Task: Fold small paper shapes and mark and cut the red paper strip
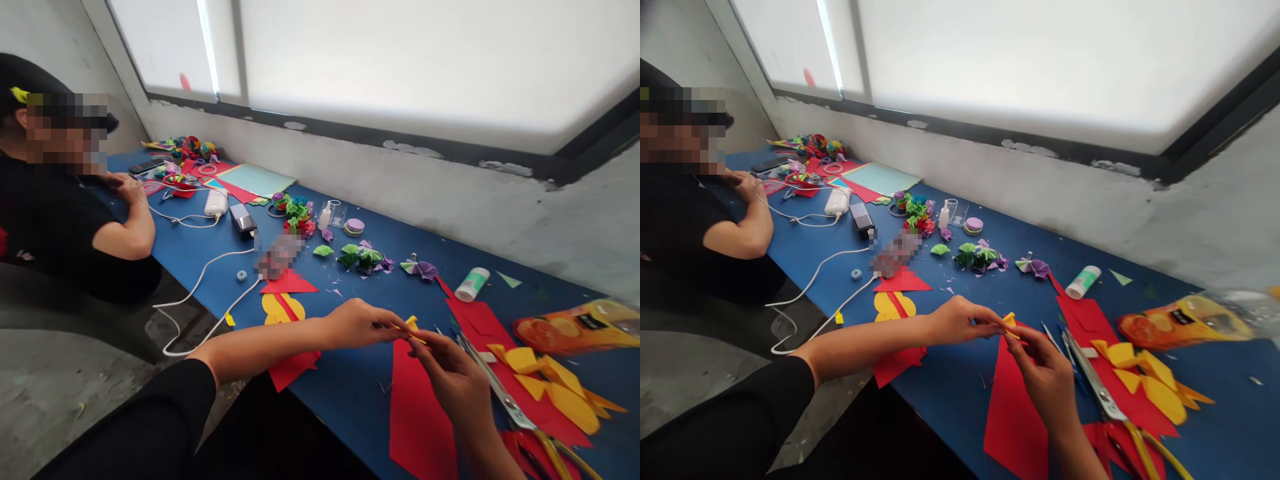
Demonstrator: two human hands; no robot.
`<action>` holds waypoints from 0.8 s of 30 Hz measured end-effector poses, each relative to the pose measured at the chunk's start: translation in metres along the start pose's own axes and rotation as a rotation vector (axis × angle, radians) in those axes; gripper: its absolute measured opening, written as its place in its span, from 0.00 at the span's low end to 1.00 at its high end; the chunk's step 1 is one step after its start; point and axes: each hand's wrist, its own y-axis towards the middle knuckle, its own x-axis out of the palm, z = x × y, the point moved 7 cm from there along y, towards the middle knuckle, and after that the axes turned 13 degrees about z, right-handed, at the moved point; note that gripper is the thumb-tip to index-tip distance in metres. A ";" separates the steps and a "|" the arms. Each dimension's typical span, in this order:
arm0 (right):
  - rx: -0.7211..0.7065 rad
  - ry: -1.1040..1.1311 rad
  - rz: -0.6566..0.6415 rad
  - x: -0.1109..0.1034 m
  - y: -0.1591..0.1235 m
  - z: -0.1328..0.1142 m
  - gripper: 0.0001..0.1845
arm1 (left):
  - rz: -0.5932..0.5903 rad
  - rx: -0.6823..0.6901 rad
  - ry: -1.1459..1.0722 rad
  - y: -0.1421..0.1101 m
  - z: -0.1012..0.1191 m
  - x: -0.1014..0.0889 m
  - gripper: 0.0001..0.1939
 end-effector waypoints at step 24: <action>0.081 0.084 0.128 -0.001 -0.012 -0.004 0.11 | 0.204 0.348 0.173 -0.013 0.012 -0.003 0.11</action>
